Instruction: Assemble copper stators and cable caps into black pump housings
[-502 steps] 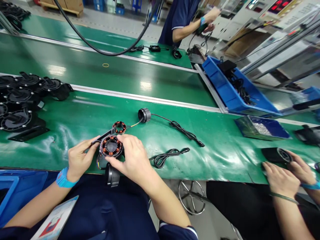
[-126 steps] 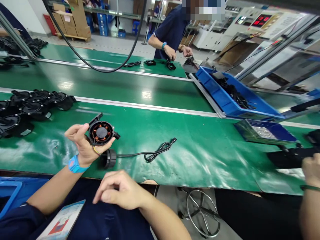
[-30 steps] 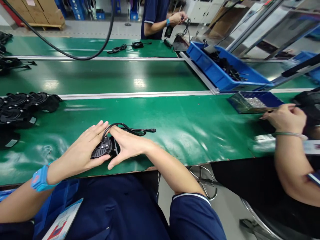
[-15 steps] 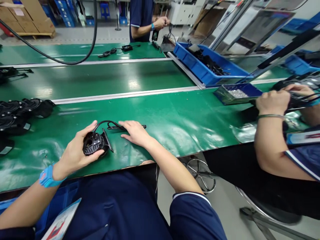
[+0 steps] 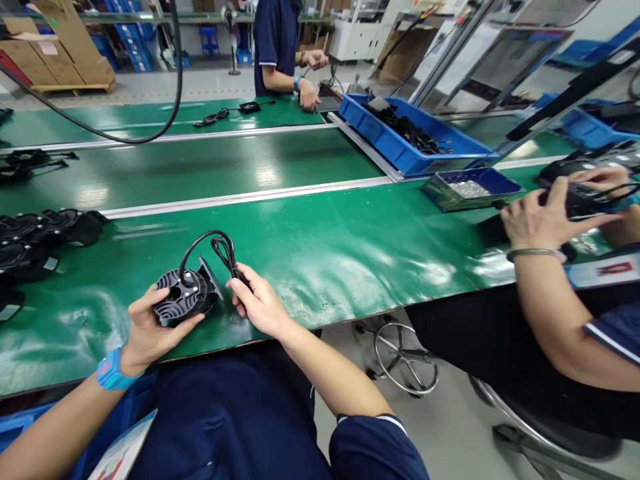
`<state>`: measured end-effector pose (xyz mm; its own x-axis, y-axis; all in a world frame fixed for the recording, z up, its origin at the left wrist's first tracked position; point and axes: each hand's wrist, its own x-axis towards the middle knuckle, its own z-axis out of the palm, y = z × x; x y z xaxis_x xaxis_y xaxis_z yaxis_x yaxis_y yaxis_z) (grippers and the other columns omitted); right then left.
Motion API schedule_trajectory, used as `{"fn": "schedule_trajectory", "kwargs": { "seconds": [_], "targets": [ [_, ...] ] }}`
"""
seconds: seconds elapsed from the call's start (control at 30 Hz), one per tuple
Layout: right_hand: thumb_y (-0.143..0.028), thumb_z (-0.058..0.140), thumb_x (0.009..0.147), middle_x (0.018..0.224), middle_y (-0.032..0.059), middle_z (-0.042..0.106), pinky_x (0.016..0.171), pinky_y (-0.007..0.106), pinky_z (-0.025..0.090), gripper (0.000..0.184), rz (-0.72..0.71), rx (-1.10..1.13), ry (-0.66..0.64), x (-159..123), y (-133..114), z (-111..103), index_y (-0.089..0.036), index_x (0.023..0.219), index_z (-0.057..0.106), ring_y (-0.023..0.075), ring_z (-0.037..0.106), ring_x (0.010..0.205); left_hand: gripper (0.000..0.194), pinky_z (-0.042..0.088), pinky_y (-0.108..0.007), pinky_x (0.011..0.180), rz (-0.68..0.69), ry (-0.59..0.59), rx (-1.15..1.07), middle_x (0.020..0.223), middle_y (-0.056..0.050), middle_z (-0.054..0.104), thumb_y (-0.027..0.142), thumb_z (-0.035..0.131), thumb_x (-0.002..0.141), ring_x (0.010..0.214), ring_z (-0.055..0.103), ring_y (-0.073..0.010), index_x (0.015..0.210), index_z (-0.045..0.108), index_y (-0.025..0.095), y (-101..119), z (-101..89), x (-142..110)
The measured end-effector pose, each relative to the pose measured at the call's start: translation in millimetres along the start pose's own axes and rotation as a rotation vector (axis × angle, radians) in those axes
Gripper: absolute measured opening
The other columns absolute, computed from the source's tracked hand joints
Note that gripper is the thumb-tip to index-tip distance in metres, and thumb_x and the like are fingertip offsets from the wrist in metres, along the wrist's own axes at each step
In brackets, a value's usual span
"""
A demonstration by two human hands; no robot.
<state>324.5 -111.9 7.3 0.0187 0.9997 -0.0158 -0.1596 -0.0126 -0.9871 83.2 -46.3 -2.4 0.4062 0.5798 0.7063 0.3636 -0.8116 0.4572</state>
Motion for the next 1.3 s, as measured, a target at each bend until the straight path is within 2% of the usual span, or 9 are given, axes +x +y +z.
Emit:
{"fn": "schedule_trajectory", "kwargs": {
  "seconds": [0.1, 0.23, 0.37, 0.47, 0.57, 0.73, 0.83, 1.03, 1.3],
  "targets": [
    [-0.056, 0.057, 0.101, 0.095, 0.0014, 0.063, 0.045, 0.021, 0.042, 0.059, -0.028, -0.026, 0.077, -9, -9, -11, -0.025, 0.15, 0.049, 0.0068, 0.051, 0.053, 0.075, 0.062, -0.045, 0.098, 0.016, 0.055, -0.016, 0.123, -0.007, 0.058, 0.034, 0.087, 0.08, 0.117, 0.069, -0.0262, 0.138, 0.04, 0.029, 3, 18.2, 13],
    [-0.05, 0.059, 0.097, 0.098, 0.0031, 0.062, 0.043, 0.02, 0.035, 0.065, 0.066, 0.029, 0.161, -17, 0, -37, -0.023, 0.154, 0.042, 0.0076, 0.048, 0.057, 0.068, 0.061, -0.046, 0.099, 0.018, -0.101, -0.089, 0.125, -0.01, 0.06, 0.037, 0.08, 0.086, 0.124, 0.066, -0.0281, 0.139, 0.04, 0.026, 4, 55.8, 31],
    [-0.035, 0.057, 0.085, 0.115, 0.0077, 0.063, 0.055, 0.025, 0.05, 0.066, -0.031, -0.024, 0.431, -19, 15, -80, -0.023, 0.147, 0.037, 0.0114, 0.058, 0.068, 0.069, 0.057, -0.048, 0.105, 0.044, -0.206, -0.213, 0.133, -0.013, 0.059, 0.039, 0.08, 0.086, 0.132, 0.061, -0.0295, 0.14, 0.04, 0.024, 14, 117.2, 67],
    [-0.038, 0.054, 0.085, 0.128, 0.0108, 0.056, 0.073, 0.032, 0.059, 0.051, -0.149, -0.166, 0.719, -19, 16, -132, -0.023, 0.132, 0.039, 0.0158, 0.065, 0.086, 0.07, 0.054, -0.05, 0.109, 0.036, -0.29, -0.327, 0.138, -0.014, 0.058, 0.04, 0.08, 0.085, 0.133, 0.06, -0.0302, 0.139, 0.04, 0.023, 31, 183.5, 107],
    [-0.043, 0.052, 0.088, 0.13, 0.0112, 0.053, 0.091, 0.038, 0.059, 0.046, -0.198, -0.291, 0.896, -18, 10, -199, -0.023, 0.127, 0.038, 0.0195, 0.064, 0.105, 0.072, 0.053, -0.05, 0.109, 0.05, -0.353, -0.401, 0.139, -0.014, 0.058, 0.038, 0.081, 0.082, 0.13, 0.062, -0.03, 0.14, 0.04, 0.023, 55, 257.8, 150],
    [-0.034, 0.057, 0.085, 0.123, 0.0152, 0.062, 0.114, 0.052, 0.044, 0.041, -0.175, -0.602, 1.057, -20, -7, -306, -0.016, 0.122, 0.054, 0.027, 0.059, 0.118, 0.071, 0.049, -0.052, 0.114, 0.066, -0.409, -0.475, 0.143, -0.015, 0.056, 0.031, 0.079, 0.082, 0.132, 0.059, -0.0314, 0.141, 0.04, 0.023, 100, 362.3, 205],
    [-0.029, 0.058, 0.084, 0.137, 0.0187, 0.059, 0.121, 0.052, 0.036, 0.039, -0.155, -0.745, 1.1, -16, -8, -345, -0.016, 0.12, 0.06, 0.029, 0.05, 0.135, 0.073, 0.047, -0.053, 0.115, 0.078, -0.43, -0.502, 0.143, -0.016, 0.055, 0.029, 0.079, 0.081, 0.133, 0.058, -0.0319, 0.143, 0.04, 0.022, 118, 404.1, 226],
    [-0.034, 0.053, 0.091, 0.143, 0.0191, 0.056, 0.121, 0.05, 0.038, 0.041, -0.175, -0.879, 1.214, -14, 3, -364, -0.014, 0.127, 0.06, 0.0282, 0.047, 0.14, 0.078, 0.042, -0.054, 0.119, 0.089, -0.433, -0.512, 0.149, -0.018, 0.05, 0.029, 0.079, 0.081, 0.141, 0.05, -0.0337, 0.146, 0.038, 0.021, 131, 446.1, 247],
    [-0.038, 0.054, 0.09, 0.133, 0.019, 0.058, 0.119, 0.048, 0.038, 0.044, -0.263, -0.929, 1.306, -20, 2, -367, -0.014, 0.127, 0.055, 0.0292, 0.05, 0.134, 0.08, 0.029, -0.052, 0.128, 0.12, -0.471, -0.415, 0.16, -0.022, 0.035, 0.037, 0.077, 0.083, 0.155, 0.031, -0.0341, 0.15, 0.04, 0.015, 127, 433.3, 255]
  ]
}}
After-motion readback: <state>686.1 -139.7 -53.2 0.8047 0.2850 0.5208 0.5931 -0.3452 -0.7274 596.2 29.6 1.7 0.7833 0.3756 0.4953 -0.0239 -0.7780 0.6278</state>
